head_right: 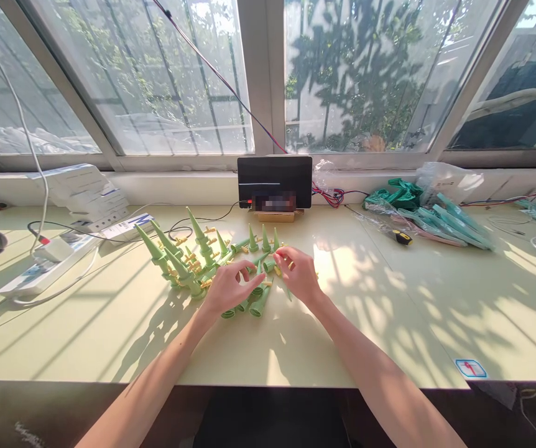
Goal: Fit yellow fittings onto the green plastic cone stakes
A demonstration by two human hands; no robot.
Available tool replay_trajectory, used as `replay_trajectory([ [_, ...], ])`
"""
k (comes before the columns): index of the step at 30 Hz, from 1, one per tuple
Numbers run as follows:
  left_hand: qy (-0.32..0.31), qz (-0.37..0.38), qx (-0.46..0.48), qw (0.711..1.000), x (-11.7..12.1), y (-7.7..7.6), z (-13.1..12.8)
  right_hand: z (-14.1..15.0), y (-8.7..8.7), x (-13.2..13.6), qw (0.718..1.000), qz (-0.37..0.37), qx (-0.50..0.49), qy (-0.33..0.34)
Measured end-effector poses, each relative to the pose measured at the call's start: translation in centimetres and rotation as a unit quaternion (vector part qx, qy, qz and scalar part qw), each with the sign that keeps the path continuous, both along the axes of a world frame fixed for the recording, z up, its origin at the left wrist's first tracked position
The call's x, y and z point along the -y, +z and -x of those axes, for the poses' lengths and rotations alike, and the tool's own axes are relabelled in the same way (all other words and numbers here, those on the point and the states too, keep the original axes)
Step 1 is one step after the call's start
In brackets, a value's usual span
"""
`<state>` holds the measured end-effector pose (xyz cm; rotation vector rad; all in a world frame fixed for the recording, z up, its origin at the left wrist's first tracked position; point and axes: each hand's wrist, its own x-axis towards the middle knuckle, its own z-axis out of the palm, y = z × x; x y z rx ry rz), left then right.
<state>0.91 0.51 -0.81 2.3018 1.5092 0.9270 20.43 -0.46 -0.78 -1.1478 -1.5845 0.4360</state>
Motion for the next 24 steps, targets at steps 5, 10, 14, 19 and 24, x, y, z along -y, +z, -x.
replay_trajectory([
  [5,-0.020,0.013,-0.018,1.000,0.33,0.13,-0.15,0.28,-0.07,0.05,1.000,0.002,0.014,0.007],
  [10,-0.031,0.025,-0.008,0.999,0.27,-0.21,-0.10,0.23,-0.23,-0.02,1.000,0.003,0.017,0.013],
  [14,-0.040,0.033,0.005,0.999,0.19,-0.30,-0.02,0.27,-0.28,0.00,1.000,0.004,0.015,0.014],
  [19,-0.050,0.039,0.026,0.998,0.18,-0.17,0.00,0.32,-0.29,0.05,1.000,0.002,0.018,0.014],
  [24,-0.040,0.072,0.072,0.994,0.13,0.36,0.10,0.38,-0.23,0.07,1.000,-0.005,0.016,0.010],
])
